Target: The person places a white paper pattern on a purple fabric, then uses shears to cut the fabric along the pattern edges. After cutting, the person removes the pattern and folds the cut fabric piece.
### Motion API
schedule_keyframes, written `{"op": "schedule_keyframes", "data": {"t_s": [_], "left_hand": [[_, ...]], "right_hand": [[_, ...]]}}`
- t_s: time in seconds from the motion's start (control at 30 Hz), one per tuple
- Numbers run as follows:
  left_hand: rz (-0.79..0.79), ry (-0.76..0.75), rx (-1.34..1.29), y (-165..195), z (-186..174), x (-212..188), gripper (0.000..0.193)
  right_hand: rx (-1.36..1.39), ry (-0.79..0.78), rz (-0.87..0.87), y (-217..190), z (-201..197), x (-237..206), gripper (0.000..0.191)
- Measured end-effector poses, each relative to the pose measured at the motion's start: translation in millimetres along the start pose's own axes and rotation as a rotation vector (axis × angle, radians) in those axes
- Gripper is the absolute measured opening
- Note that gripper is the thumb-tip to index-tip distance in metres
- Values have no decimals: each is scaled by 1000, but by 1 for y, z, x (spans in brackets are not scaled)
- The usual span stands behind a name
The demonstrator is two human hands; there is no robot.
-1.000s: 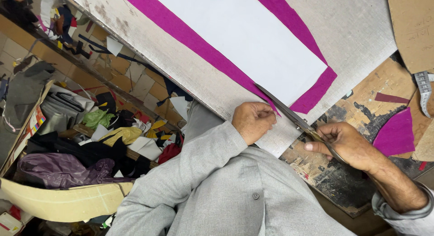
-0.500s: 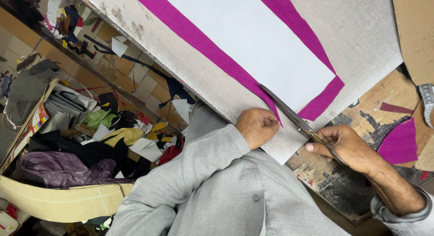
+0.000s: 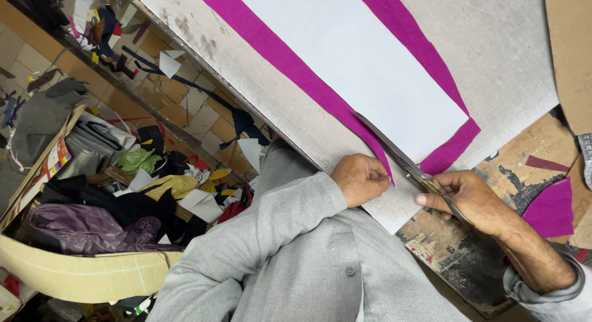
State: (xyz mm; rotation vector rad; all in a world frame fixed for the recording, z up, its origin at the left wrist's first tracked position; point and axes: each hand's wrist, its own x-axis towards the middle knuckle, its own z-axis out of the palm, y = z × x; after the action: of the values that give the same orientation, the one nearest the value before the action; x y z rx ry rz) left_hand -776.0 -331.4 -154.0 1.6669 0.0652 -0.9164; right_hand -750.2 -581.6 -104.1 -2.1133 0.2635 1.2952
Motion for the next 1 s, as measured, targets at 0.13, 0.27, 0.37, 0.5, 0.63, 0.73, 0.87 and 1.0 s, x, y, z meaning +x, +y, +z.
{"op": "schedule_keyframes", "data": {"t_s": [0.13,0.27,0.37,0.5,0.63,0.73,0.87,1.0], "left_hand": [[-5,-19,-19,0,-3,0,20],[15,-8,21,0,-6,0,20],[13,-34,16,-1,-10,0,20],[4,-39,2,1,-13,0,20],[75,-42,53,4,-23,-8,18],[232,203,298,2,-49,-16,12],[825,818,722,-8,-112,-6,14],[966,713,878,-18,-145,-1,26]], "right_hand": [[-11,20,67,-14,5,7,42],[-69,22,153,-26,5,5,47],[-46,19,112,-34,5,4,42],[22,33,85,-45,7,11,35],[-36,13,111,-55,8,15,42],[-28,10,155,-58,5,15,39],[-31,-11,175,-59,3,16,39],[3,-11,167,-58,3,18,34]]}}
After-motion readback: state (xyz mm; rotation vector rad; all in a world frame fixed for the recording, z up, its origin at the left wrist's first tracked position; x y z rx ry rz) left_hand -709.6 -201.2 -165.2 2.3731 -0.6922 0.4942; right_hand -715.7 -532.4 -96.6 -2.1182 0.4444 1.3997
